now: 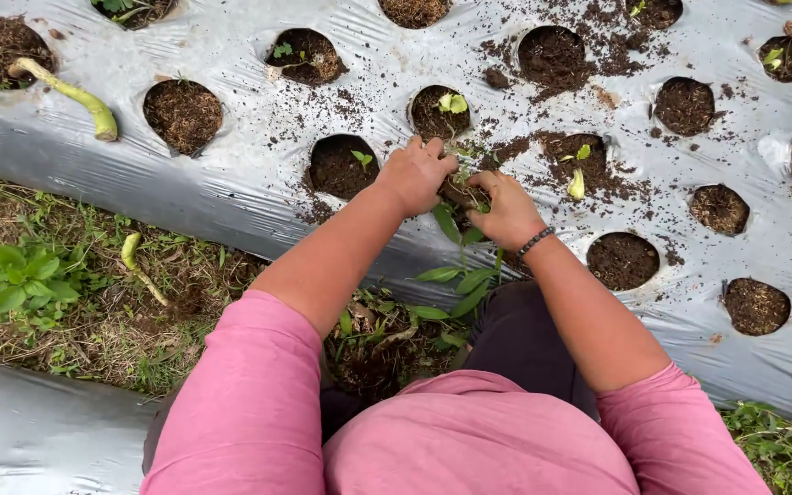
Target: The person kneels beside a garden bed covered in plastic mulch and removes weeds by hand from around the base of small plants. They pull the weeds out of the soil and discard them to the side, occasionally patting down the soil around the plants.
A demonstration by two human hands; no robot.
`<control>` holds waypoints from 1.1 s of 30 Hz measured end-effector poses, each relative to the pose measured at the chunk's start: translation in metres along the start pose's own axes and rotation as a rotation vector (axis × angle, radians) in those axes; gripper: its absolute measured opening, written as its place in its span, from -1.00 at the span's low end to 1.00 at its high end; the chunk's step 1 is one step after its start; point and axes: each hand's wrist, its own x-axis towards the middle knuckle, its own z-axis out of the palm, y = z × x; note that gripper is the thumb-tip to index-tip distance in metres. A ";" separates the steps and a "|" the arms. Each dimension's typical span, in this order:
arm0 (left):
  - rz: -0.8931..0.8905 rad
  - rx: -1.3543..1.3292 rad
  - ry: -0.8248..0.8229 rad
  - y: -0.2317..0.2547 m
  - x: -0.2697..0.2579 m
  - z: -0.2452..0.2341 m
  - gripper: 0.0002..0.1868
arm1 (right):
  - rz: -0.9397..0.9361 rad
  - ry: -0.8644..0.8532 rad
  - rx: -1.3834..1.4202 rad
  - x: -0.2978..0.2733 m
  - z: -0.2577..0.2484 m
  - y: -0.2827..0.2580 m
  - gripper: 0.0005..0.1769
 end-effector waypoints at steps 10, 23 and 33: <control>0.051 0.001 -0.032 -0.041 -0.088 0.011 -0.71 | -0.014 -0.088 0.038 -0.036 0.051 -0.084 -0.53; -0.223 0.387 -0.195 -0.162 -0.255 -0.088 -0.66 | 0.168 0.217 -0.111 0.092 0.006 0.043 -0.54; -0.395 0.504 -0.137 -0.216 -0.249 -0.148 -0.76 | 0.119 -0.133 0.015 0.008 0.005 0.012 -0.59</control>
